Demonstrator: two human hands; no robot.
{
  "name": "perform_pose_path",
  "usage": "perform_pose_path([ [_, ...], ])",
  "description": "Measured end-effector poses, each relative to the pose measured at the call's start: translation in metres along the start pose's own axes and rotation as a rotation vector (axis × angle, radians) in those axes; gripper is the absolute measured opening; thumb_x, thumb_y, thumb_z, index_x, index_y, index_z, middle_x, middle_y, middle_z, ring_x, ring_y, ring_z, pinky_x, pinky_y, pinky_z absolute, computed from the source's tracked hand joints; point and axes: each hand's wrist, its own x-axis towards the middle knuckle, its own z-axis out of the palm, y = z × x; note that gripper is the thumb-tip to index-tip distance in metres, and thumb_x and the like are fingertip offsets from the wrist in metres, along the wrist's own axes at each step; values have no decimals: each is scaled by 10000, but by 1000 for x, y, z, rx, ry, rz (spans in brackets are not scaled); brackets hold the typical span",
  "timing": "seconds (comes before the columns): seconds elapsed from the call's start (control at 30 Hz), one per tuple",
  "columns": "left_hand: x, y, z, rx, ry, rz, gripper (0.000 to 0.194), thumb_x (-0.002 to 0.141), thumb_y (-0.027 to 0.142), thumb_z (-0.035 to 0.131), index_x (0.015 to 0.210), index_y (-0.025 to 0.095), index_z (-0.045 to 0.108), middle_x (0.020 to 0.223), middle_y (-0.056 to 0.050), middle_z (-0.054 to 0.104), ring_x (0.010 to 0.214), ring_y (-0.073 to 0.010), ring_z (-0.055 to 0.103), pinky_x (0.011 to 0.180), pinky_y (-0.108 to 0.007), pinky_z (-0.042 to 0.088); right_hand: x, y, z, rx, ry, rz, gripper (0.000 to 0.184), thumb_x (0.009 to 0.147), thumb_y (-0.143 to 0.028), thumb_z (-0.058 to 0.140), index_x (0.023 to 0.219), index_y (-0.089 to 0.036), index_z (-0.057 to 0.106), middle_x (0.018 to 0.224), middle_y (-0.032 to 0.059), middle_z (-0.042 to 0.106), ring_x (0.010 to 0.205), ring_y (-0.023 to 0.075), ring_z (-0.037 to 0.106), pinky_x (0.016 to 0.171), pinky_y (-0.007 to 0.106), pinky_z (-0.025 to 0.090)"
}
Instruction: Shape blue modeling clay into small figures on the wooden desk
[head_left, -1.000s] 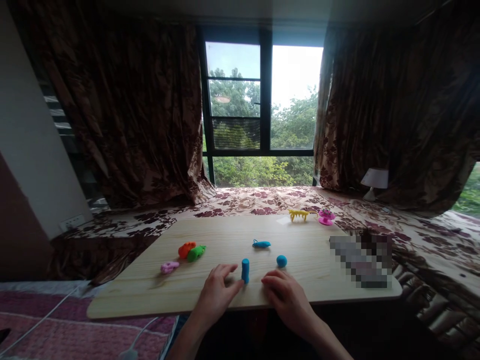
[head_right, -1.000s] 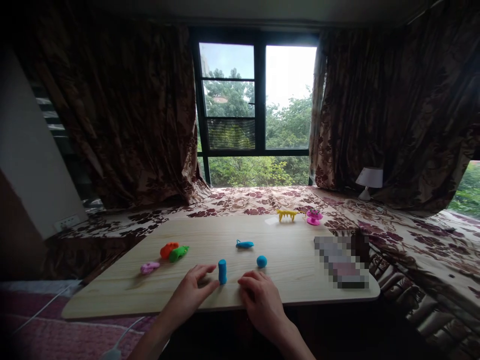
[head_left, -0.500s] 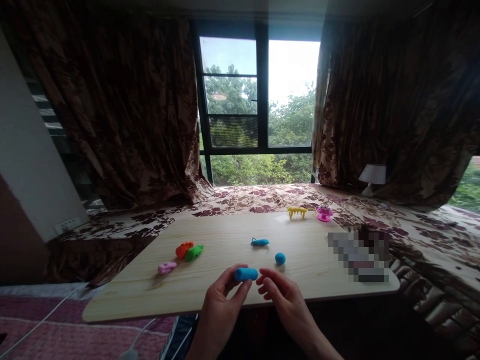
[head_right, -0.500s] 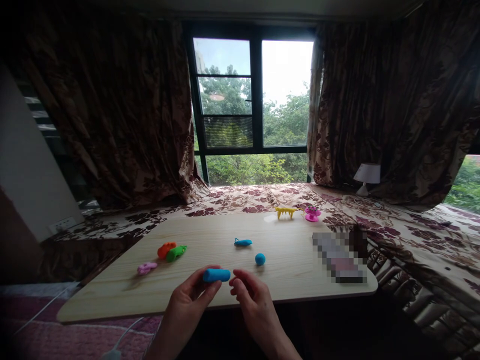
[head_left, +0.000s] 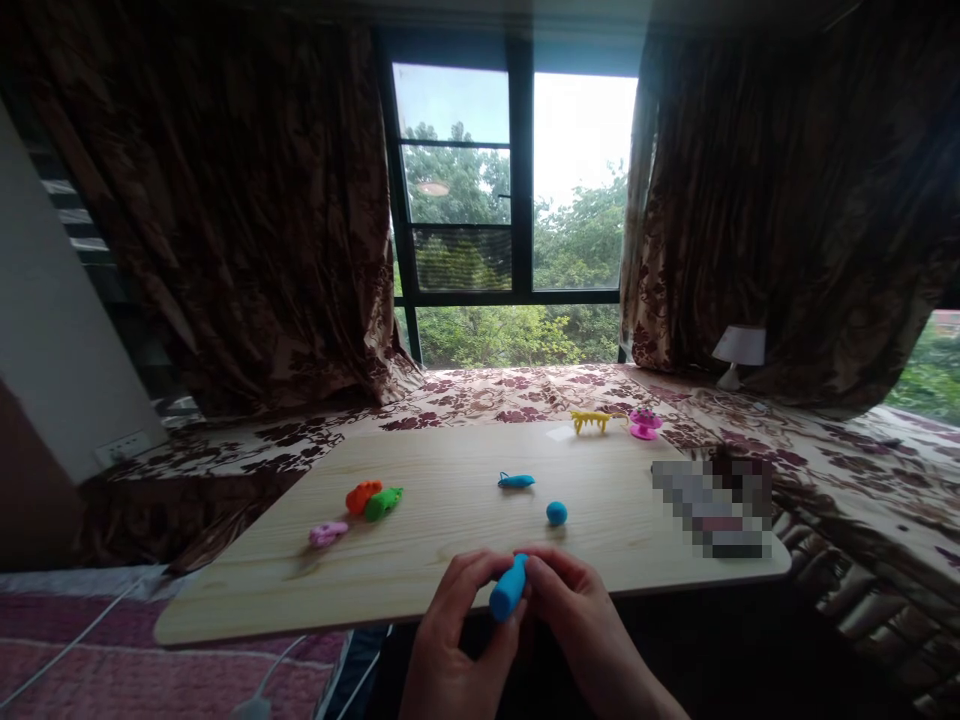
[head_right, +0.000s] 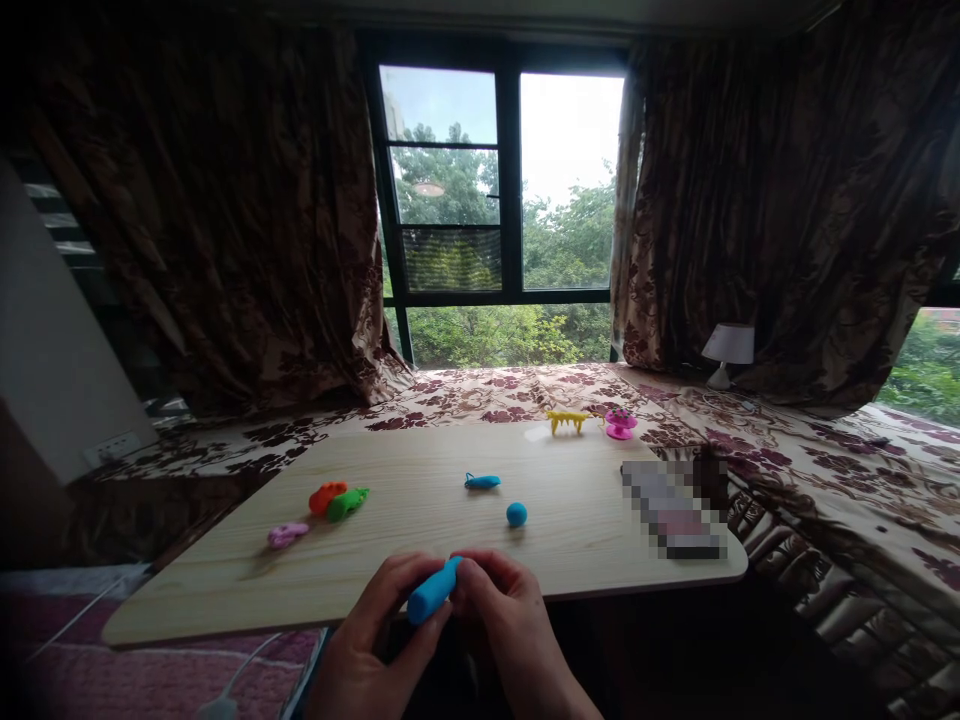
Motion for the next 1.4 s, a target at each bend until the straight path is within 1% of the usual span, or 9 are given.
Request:
perform_pose_path([
  [0.33,-1,-1,-7,218,-50,187,262,742,208,611,998,261,621,987,-25,642,927,-187,616,820,-292,516,-3,8,3,213,-7,72,211,806,-302,641,927,-133,677,700,28,637,652,121,589,644,246,472],
  [0.47,0,-2,-6,191,-73,169,263,754,216,601,1011,267,618,979,-19,640,926,-178,613,824,-285,513,-4,8,3,270,-30,66,148,795,-266,657,812,-123,689,693,24,637,632,99,574,650,223,470],
  [0.63,-2,1,-3,160,-39,137,235,747,233,614,978,274,632,973,-12,641,928,-176,610,830,-274,498,-3,14,4,292,-35,83,200,803,-311,641,884,-133,687,773,57,668,684,137,607,658,258,488],
  [0.77,-1,2,-3,82,1,21,174,751,286,603,919,260,638,943,-4,665,906,-183,621,812,-276,496,-2,14,2,193,-46,75,258,817,-335,620,936,-115,680,835,92,681,730,164,630,694,284,493],
  [0.9,23,-22,-9,126,-96,-135,167,773,333,562,896,241,626,894,2,695,838,-174,643,763,-267,501,1,3,-11,-91,60,31,407,812,-428,592,1109,-150,611,1021,121,652,814,217,637,698,350,507],
  [0.97,44,-43,-11,291,-92,-114,173,779,349,531,830,215,629,819,-11,686,792,-178,639,751,-279,493,4,-3,-23,-278,132,-48,413,790,-442,607,1094,-163,619,1081,118,628,859,234,624,715,362,504],
  [1.1,76,-82,-8,473,-114,-82,160,747,333,535,786,220,642,787,-23,653,777,-197,619,702,-291,465,10,-5,-47,-544,190,-133,357,792,-439,591,979,-144,667,835,92,673,811,237,619,701,353,490],
  [1.23,78,-101,0,471,-176,-119,169,750,336,533,813,225,644,814,-22,657,769,-186,618,682,-273,457,11,1,-57,-627,205,-168,307,803,-413,580,947,-158,671,797,76,666,803,238,616,708,350,480],
  [1.4,72,-108,1,440,-221,-166,255,774,379,508,926,219,637,838,-26,685,762,-169,632,683,-248,465,9,1,-57,-633,187,-172,270,800,-396,586,914,-167,674,825,73,665,806,237,616,719,341,473],
])
